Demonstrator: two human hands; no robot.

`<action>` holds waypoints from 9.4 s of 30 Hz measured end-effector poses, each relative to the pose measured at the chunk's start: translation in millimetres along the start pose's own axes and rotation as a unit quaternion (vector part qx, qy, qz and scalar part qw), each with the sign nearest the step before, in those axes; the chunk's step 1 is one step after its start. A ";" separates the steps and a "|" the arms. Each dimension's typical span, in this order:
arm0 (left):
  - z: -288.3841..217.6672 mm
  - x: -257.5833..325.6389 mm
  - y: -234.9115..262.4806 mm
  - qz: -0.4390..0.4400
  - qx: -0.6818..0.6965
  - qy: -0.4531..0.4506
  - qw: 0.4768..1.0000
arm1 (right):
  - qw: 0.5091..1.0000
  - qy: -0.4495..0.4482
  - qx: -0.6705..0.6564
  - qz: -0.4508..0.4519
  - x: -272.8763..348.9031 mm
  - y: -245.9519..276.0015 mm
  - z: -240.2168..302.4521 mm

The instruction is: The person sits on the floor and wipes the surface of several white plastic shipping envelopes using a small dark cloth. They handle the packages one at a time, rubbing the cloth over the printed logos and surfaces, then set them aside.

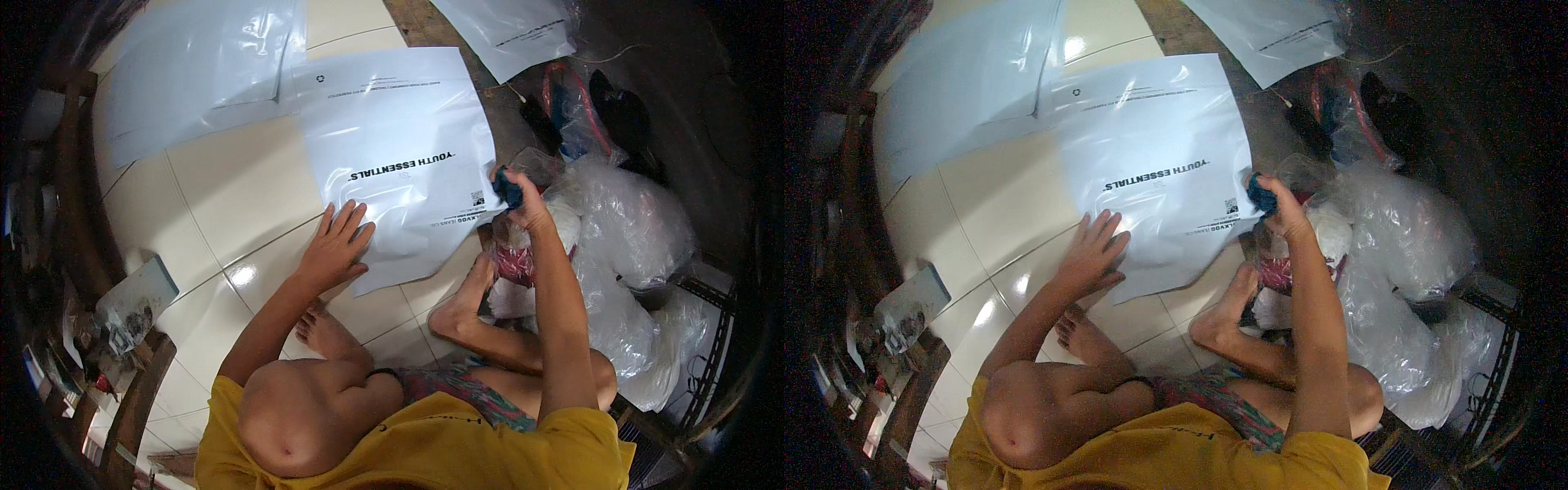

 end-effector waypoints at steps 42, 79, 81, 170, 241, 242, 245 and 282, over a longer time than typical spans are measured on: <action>7.5 2.0 16.9 0.017 -0.014 0.013 1.000 | 0.983 0.131 0.064 -0.111 29.8 -41.9 19.6; -11.8 0.5 -3.1 -0.050 -0.019 -0.019 0.998 | 0.926 -0.001 0.287 -0.243 54.0 -56.3 -67.0; -11.4 1.5 -3.0 -0.053 -0.023 -0.015 0.998 | 0.948 0.009 0.212 -0.236 55.8 -59.0 -66.5; 4.3 14.1 -19.9 -0.027 -0.117 0.115 0.986 | 0.808 0.122 0.563 -0.124 42.1 -188.5 -83.5; 11.1 28.8 -19.2 -0.020 -0.112 0.103 0.988 | 0.747 0.145 0.616 -0.202 2.1 -60.4 -53.3; 10.4 26.2 -16.7 -0.009 -0.121 0.111 0.986 | 0.753 0.116 0.617 -0.199 -0.2 -51.1 -44.9; 7.2 23.8 -13.2 0.011 -0.095 0.123 0.988 | 0.719 0.212 0.622 -0.224 10.0 -72.3 -51.3; 13.7 28.0 -15.4 -0.011 -0.079 0.093 0.992 | 0.730 0.150 0.625 -0.233 4.4 -61.5 -71.5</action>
Point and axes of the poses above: each hand's wrist, its own x-axis away from the middle knuckle, its own y-axis out of the back of the hand, z = x × y, the point moved 3 cm from there along -x, towards the middle knuckle, and after that the axes turned 13 degrees about x, right-handed, at the moved point
